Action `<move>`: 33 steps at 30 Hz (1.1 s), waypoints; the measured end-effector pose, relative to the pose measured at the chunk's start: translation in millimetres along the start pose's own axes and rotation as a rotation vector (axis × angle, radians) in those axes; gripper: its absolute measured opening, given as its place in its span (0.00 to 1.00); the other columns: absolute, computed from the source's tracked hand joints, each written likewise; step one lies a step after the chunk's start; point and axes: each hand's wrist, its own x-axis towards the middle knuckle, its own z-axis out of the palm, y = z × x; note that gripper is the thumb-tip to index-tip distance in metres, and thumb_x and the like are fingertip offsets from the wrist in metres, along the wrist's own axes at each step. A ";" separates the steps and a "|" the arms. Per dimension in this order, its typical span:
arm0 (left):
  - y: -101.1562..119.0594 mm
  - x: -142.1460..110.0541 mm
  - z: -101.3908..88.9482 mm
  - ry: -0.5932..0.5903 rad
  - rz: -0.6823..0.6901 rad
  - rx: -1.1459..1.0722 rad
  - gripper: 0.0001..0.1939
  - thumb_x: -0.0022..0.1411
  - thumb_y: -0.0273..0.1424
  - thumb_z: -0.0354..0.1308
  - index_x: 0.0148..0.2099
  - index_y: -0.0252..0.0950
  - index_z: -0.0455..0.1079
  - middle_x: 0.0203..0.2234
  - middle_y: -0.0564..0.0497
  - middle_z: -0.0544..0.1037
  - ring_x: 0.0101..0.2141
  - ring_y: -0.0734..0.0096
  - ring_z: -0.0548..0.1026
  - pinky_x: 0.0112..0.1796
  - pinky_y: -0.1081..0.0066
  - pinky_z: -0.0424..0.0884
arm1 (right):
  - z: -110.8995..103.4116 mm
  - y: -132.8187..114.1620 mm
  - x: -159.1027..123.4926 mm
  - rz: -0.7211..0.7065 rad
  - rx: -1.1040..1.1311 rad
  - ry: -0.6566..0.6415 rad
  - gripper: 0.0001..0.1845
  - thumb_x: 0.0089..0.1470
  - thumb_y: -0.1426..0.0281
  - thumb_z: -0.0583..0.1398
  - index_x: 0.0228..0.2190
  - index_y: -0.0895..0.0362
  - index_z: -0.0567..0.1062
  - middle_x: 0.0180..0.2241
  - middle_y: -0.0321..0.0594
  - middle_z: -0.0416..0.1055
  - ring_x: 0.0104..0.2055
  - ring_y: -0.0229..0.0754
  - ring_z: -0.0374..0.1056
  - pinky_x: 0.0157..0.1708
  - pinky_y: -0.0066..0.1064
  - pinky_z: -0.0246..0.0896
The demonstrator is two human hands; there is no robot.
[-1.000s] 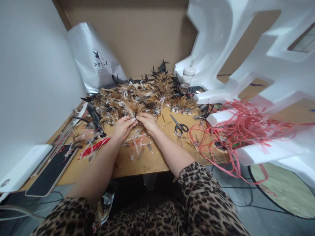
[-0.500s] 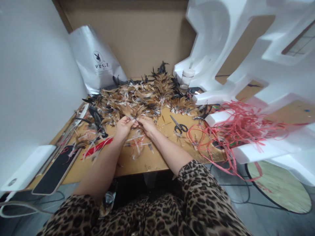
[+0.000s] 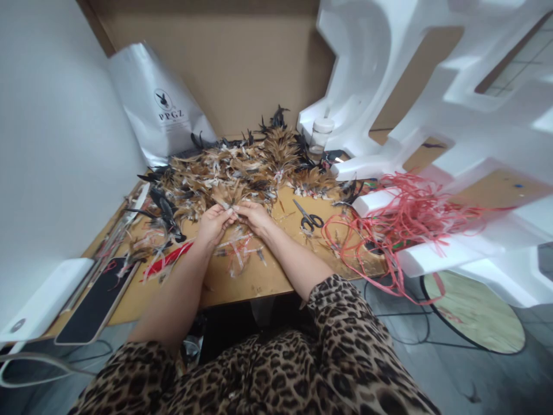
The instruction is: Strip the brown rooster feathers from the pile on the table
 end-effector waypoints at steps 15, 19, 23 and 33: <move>3.4 1.4 0.2 0.015 -0.060 0.084 0.14 0.38 0.31 0.69 0.27 0.29 0.70 0.19 0.50 0.75 0.18 0.82 0.70 0.22 0.82 0.65 | 5.7 3.0 0.4 -0.156 -0.074 0.087 0.15 0.33 0.62 0.67 0.19 0.60 0.70 0.17 0.30 0.66 0.21 0.30 0.60 0.26 0.24 0.53; 0.4 1.6 1.9 0.034 -0.083 0.037 0.15 0.38 0.31 0.69 0.28 0.30 0.69 0.20 0.50 0.76 0.20 0.80 0.72 0.23 0.82 0.67 | 5.9 -0.1 0.3 -0.157 -0.104 0.156 0.16 0.31 0.62 0.67 0.19 0.60 0.71 0.17 0.31 0.67 0.20 0.29 0.59 0.23 0.24 0.52; 1.4 0.0 5.2 0.067 -0.071 0.067 0.19 0.41 0.33 0.68 0.37 0.32 0.70 0.29 0.48 0.79 0.20 0.79 0.74 0.23 0.78 0.69 | -9.0 -18.2 4.7 -0.215 -0.178 0.274 0.15 0.34 0.60 0.66 0.19 0.60 0.72 0.18 0.33 0.69 0.19 0.29 0.59 0.22 0.23 0.52; -3.8 2.8 -1.5 0.101 -0.023 0.170 0.18 0.43 0.35 0.65 0.37 0.30 0.71 0.29 0.46 0.78 0.20 0.79 0.72 0.20 0.78 0.65 | -115.8 -119.5 -26.8 -0.404 -0.391 0.834 0.12 0.41 0.64 0.61 0.19 0.59 0.66 0.11 0.28 0.57 0.13 0.28 0.48 0.14 0.23 0.43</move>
